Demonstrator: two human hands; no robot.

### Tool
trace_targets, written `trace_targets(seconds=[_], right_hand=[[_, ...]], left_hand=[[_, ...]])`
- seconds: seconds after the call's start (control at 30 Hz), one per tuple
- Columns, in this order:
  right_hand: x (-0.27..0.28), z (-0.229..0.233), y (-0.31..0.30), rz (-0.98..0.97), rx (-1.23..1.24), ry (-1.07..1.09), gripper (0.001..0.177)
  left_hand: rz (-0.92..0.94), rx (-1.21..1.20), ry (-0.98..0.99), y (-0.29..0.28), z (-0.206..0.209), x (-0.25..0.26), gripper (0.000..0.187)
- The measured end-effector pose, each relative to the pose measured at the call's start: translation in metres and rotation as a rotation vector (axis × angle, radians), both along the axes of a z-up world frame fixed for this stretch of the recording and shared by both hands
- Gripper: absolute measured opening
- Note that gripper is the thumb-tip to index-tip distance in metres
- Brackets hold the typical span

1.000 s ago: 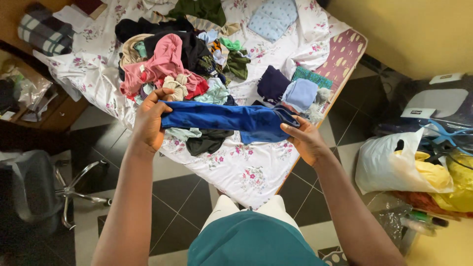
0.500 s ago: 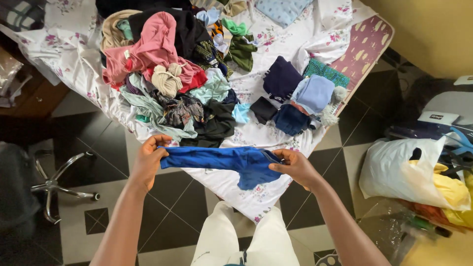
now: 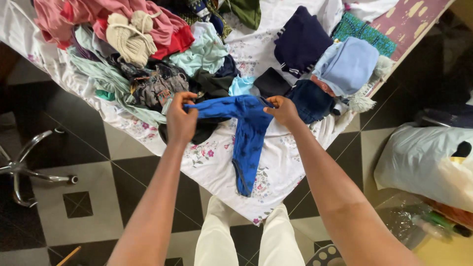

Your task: The person folds several small garments on a bed, including a light blue long-sleeved shirt, a blue pair of underwear, a light blue cloth, and a mint green baby onesie. Each item is smoothed, folded, and placed into a growing stack on the right side of the bed.

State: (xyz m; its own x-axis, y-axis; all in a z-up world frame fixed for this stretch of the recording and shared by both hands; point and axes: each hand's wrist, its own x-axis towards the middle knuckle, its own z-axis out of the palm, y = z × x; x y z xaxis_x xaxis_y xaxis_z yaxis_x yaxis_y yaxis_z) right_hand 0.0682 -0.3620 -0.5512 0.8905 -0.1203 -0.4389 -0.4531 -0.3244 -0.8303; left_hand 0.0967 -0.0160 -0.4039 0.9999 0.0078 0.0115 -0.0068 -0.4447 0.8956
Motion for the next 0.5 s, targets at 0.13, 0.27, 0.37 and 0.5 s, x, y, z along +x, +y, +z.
trace_targets(seconds=[0.13,0.27,0.37,0.5], right_hand=[[0.007,-0.024,-0.008,-0.055,-0.034,0.084,0.037],[0.008,-0.014,-0.009,-0.111,0.001,0.24,0.026],[0.007,-0.008,-0.005,-0.058,-0.065,0.207,0.026],[0.01,-0.001,0.0,-0.033,-0.084,0.193,0.026]], left_hand=[[-0.312,0.158,-0.146,-0.051,-0.004,-0.093,0.029],[-0.592,0.215,-0.146,-0.075,-0.042,-0.186,0.02],[-0.646,0.282,-0.178,-0.076,-0.088,-0.217,0.021],[-0.657,0.333,-0.065,-0.084,-0.116,-0.226,0.029]])
